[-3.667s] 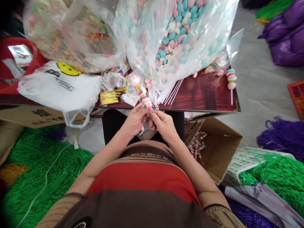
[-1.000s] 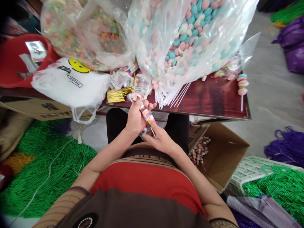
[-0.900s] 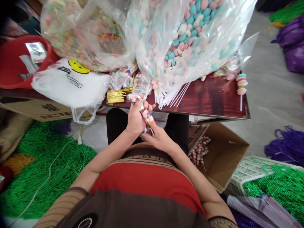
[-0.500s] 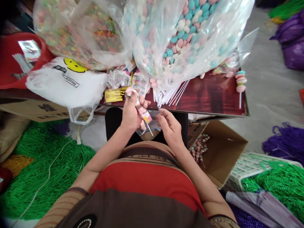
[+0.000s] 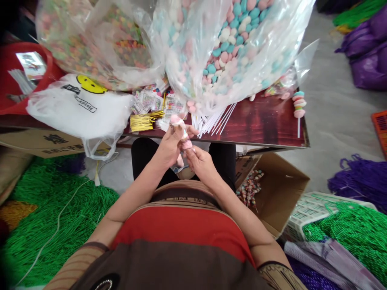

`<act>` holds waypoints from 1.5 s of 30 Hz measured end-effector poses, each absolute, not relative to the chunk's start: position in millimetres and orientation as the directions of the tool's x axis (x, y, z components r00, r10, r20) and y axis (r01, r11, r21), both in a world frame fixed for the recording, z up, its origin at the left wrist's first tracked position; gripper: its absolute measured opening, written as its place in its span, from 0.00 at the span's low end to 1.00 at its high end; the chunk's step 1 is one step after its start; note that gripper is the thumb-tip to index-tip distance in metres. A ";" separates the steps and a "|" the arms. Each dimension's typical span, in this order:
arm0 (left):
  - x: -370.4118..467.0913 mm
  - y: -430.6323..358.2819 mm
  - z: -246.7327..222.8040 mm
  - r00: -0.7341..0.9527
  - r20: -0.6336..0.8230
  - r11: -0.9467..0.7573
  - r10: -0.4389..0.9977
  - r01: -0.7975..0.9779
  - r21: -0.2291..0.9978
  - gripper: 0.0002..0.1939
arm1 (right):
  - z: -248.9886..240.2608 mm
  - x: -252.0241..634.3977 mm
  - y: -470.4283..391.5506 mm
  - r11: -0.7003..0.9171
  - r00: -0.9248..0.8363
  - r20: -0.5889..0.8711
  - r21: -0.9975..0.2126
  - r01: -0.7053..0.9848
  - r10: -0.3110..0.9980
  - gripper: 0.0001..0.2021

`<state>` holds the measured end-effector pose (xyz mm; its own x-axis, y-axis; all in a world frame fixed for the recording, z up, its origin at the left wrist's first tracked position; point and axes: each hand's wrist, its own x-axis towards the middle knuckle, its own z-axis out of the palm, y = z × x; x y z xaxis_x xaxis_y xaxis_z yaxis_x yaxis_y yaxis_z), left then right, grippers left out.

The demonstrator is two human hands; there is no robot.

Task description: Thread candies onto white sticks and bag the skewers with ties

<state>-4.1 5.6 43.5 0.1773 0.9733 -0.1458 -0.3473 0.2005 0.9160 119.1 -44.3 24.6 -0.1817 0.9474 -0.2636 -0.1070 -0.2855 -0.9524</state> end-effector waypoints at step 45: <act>-10.3 -20.6 47.6 0.640 -0.182 0.318 0.747 -0.103 0.943 0.24 | 69.6 157.8 -16.6 -0.037 -0.153 0.014 -0.944 -0.327 0.988 0.17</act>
<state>-10.3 -20.6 47.6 0.6400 0.7465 -0.1821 -0.1026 0.3178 0.9426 157.8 -16.6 69.6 -0.1531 0.9881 0.0142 -0.3272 -0.0372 -0.9442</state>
